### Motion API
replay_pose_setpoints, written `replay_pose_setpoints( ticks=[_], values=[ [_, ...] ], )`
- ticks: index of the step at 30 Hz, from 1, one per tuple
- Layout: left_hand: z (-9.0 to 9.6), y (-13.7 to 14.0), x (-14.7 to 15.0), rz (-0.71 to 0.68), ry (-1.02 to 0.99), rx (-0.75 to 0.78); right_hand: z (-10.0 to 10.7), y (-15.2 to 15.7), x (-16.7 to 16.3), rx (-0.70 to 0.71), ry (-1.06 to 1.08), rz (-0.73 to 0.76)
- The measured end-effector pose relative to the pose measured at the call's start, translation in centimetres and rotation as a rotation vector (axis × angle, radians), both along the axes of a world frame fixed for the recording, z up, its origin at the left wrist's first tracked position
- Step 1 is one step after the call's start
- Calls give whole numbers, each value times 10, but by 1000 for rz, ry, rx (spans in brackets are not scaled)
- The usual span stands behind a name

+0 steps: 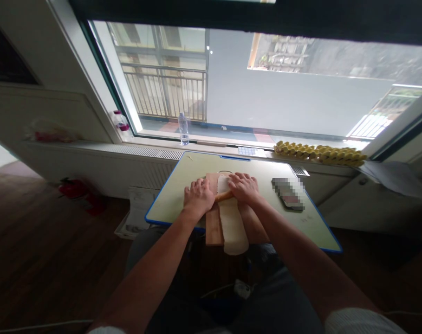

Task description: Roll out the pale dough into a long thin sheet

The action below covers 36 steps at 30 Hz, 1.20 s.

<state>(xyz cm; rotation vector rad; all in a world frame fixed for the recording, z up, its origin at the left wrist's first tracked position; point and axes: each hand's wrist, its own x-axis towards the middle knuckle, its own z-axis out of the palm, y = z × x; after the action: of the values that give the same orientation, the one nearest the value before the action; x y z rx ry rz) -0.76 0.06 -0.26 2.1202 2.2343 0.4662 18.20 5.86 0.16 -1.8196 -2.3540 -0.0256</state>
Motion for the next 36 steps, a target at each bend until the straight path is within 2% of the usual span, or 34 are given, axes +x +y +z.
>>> replay_pose_setpoints(
  ticks=[7,18,24,31,36],
  values=[
    [3,17,-10,17,17,-6,4,16,-9,-29,7,-4],
    [6,55,-23,19,79,1,0,66,-26,-123,90,-32],
    [5,59,-26,11,88,5,-3,82,-31,-161,109,-48],
    [2,54,-22,-35,89,-8,-2,66,-22,-164,62,-34],
    [1,37,-14,-61,62,-18,-2,39,-13,-71,62,-62]
  ],
)
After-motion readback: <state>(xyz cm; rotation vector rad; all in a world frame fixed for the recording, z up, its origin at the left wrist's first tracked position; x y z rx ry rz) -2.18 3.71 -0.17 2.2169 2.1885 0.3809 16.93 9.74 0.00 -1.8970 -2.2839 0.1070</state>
